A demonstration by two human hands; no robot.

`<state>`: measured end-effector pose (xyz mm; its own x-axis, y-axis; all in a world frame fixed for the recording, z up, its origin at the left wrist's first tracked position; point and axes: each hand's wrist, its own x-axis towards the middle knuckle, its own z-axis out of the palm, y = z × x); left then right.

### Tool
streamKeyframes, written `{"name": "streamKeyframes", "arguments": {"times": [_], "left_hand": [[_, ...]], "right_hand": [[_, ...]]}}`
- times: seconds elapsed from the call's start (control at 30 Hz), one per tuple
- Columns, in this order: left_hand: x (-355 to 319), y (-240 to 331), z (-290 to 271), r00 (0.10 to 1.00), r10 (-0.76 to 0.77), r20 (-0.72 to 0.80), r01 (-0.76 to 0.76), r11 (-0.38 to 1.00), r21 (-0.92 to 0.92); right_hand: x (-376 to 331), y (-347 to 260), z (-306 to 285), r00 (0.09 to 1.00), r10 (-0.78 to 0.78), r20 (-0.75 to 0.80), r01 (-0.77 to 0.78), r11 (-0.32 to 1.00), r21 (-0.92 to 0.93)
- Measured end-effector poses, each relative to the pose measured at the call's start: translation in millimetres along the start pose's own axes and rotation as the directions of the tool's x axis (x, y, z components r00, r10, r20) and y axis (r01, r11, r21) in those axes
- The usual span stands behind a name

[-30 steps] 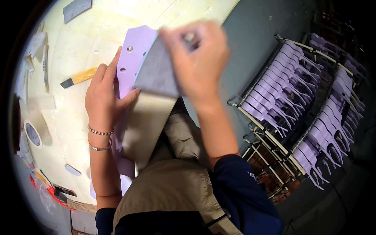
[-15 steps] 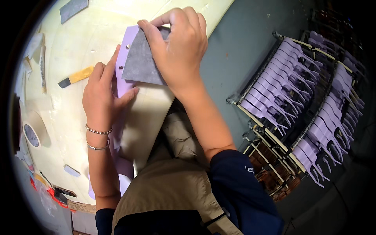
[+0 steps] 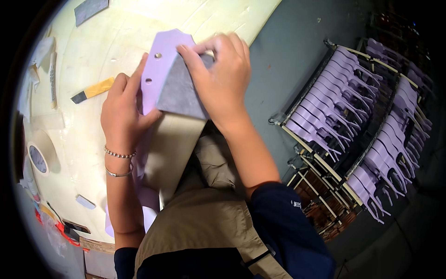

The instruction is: The person sands the body and neck of a light purple guitar using a sanding block. They handle the guitar body and neck separately, sanding various surfaces before placing the finished parts on a drying rack.

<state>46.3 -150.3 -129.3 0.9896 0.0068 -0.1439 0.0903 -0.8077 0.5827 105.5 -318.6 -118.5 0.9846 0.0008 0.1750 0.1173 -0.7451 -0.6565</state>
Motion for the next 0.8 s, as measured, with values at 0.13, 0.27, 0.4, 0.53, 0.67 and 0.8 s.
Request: {"name": "streamKeyframes", "arguments": {"times": [0.13,0.27,0.4,0.53,0.67,0.8], "left_hand": [[-2.3,2.2,-0.3,1.0,0.019,0.006,-0.019,1.0,0.023],[-2.3,1.7,-1.6,0.999,0.014,0.041,-0.015,1.0,0.015],[-3.1,-1.5,-0.3,0.999,0.015,0.034,-0.016,0.999,0.039],[-1.5,1.7,-1.6,0.999,0.017,0.04,-0.019,0.999,0.035],[0.1,2.6,-4.2,0.998,0.007,0.059,-0.011,0.998,0.061],[-4.6,0.9,-3.1,0.997,-0.011,0.072,0.007,0.999,0.053]], "right_hand": [[6.9,-4.1,-2.7,1.0,-0.004,0.002,0.004,1.0,-0.03],[13.5,-4.6,-2.1,1.0,-0.028,0.011,0.029,0.998,-0.049],[-12.8,0.3,-23.0,0.992,0.09,0.093,-0.088,0.996,-0.024],[13.1,-0.1,-9.7,1.0,-0.005,0.028,0.004,1.0,0.031],[6.0,0.0,-16.5,0.983,0.128,0.134,-0.13,0.992,0.003],[-14.5,34.9,-50.4,0.883,0.345,0.318,-0.41,0.897,0.165]]}}
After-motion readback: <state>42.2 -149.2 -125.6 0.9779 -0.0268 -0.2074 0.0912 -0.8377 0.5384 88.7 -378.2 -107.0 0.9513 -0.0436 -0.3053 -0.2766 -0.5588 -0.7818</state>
